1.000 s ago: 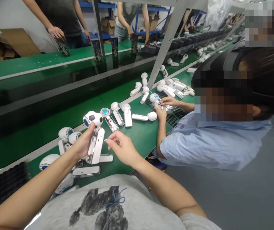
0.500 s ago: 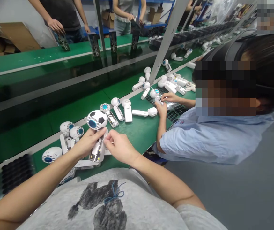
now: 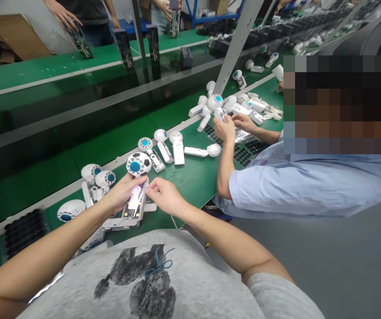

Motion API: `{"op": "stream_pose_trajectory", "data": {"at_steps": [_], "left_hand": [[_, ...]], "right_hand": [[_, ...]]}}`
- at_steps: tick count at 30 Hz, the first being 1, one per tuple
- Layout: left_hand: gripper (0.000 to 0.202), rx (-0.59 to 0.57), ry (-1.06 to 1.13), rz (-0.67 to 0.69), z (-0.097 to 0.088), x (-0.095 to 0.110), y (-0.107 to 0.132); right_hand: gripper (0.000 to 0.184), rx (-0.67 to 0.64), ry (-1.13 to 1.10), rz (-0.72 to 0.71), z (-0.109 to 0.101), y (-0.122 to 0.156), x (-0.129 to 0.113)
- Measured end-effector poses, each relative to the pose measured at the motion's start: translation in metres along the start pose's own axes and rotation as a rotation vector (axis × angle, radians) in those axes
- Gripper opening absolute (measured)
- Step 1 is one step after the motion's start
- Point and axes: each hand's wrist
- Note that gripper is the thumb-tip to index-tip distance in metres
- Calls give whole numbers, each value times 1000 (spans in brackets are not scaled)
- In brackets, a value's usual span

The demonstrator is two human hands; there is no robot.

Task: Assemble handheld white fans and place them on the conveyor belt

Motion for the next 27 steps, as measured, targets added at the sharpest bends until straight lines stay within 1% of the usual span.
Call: {"op": "stream_pose_trajectory", "data": {"at_steps": [2, 3, 5, 6, 8, 10, 12, 15, 17, 18, 19, 20, 21, 22, 23, 24, 25, 26, 27], "left_hand": [[29, 55, -97, 46, -5, -5, -7], [29, 76, -135, 61, -10, -7, -11], [32, 148, -187, 89, -28, -10, -22], [32, 196, -206, 104, -39, -10, -30], [29, 288, -256, 129, -58, -9, -48], [23, 330, -316, 141, -69, -9, -71], [22, 351, -384, 146, -71, -11, -97], [30, 389, -486, 154, -67, -11, -127], [41, 420, -556, 170, -68, -10, -131], [47, 441, -581, 182, -71, -10, -126], [53, 435, -624, 202, -75, -10, -116], [57, 377, -701, 229, -80, -11, -102], [58, 270, -818, 265, -85, -14, -84], [58, 120, -970, 306, -89, -19, -65], [57, -67, -1152, 347, -92, -25, -45], [58, -204, -1319, 387, -93, -31, -27], [58, -308, -1456, 418, -93, -39, -13], [55, -355, -1555, 450, -91, -46, -2], [50, -367, -1624, 480, -89, -53, 4]], "right_hand": [[13, -7, -116, 111, -3, -4, 2], [13, -12, -186, 176, -9, -5, 5], [12, 25, -319, 269, -30, -2, 12], [13, 77, -368, 282, -43, 2, 17], [17, 233, -410, 237, -67, 10, 27], [20, 316, -395, 197, -81, 16, 36], [23, 313, -364, 185, -78, 18, 40], [26, 267, -317, 181, -57, 14, 39], [27, 253, -264, 175, -46, 12, 37], [27, 251, -228, 173, -42, 13, 36], [27, 246, -191, 174, -41, 14, 35], [28, 236, -159, 177, -40, 16, 36], [28, 222, -133, 179, -40, 17, 37], [27, 203, -113, 177, -39, 18, 39], [27, 181, -90, 169, -37, 17, 43], [27, 157, -55, 156, -33, 14, 47], [27, 137, -7, 145, -28, 10, 54], [27, 115, 45, 142, -22, 5, 61], [27, 89, 80, 158, -14, -1, 68]]}}
Point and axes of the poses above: each hand's wrist, its own y-axis away from the middle knuckle, its own z-axis out of the palm, x = y × z, and after that the axes turned 3 degrees about -z, right-handed
